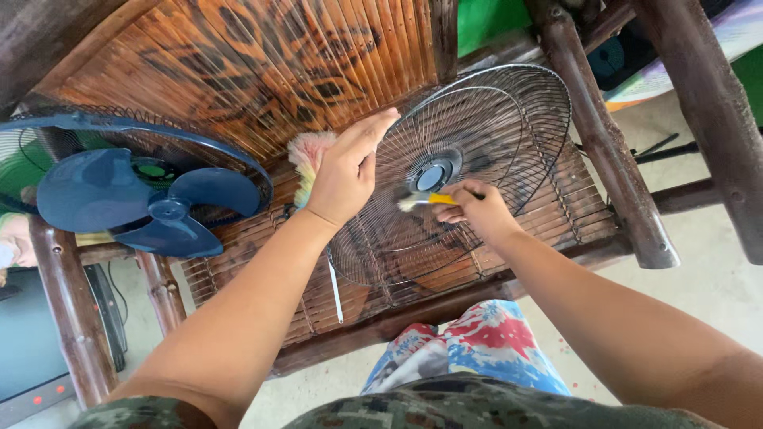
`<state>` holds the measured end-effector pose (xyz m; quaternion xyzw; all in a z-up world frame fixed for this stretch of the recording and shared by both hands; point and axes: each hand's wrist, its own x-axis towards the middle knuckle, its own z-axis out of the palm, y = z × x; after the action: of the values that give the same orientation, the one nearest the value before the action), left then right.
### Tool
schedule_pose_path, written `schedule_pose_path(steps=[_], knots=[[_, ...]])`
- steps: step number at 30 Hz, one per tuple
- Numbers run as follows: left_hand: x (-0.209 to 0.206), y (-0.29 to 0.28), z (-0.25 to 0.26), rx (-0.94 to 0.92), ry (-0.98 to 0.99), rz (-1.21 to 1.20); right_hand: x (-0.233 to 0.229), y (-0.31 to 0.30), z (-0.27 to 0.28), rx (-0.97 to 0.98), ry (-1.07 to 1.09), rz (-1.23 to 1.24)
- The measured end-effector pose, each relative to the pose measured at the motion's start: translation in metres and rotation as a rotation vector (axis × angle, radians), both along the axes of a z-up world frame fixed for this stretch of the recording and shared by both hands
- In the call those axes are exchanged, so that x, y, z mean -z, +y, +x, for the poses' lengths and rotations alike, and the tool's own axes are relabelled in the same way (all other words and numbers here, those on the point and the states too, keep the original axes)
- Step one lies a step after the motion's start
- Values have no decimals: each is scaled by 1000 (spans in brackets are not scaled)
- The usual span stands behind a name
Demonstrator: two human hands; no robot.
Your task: The person uses a small brush to clean the metal grille of a disassembled electric fan. They hold the grille with one hand and brush the wires and frame with the other, working over a bamboo chair.
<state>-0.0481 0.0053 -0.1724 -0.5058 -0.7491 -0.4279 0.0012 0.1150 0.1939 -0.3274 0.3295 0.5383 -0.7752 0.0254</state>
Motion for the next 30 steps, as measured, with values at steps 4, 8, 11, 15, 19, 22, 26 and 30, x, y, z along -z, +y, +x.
schedule_pose_path(steps=[4, 8, 11, 15, 19, 22, 26, 30], knots=[[-4, 2, -1, 5, 19, -8, 3, 5, -6, 56, -141, 205], [-1, 2, 0, 22, -1, 14, 2, 10, -9, -29, 91, 44], [-2, 3, 0, 25, -41, 15, -8, 11, -10, -29, 108, 29], [-5, 7, -2, 32, -92, -49, -30, 11, -8, -7, 106, 22], [-9, 18, -6, 79, -105, -23, -52, 6, -5, 11, 195, 60], [-11, 22, -3, 85, -186, -14, -59, -4, 1, -53, 313, 95], [-15, 23, -3, 71, -202, -21, -68, -14, 9, 45, 102, 248], [-14, 25, -3, 7, -284, -109, -76, -41, 10, 88, 259, 230]])
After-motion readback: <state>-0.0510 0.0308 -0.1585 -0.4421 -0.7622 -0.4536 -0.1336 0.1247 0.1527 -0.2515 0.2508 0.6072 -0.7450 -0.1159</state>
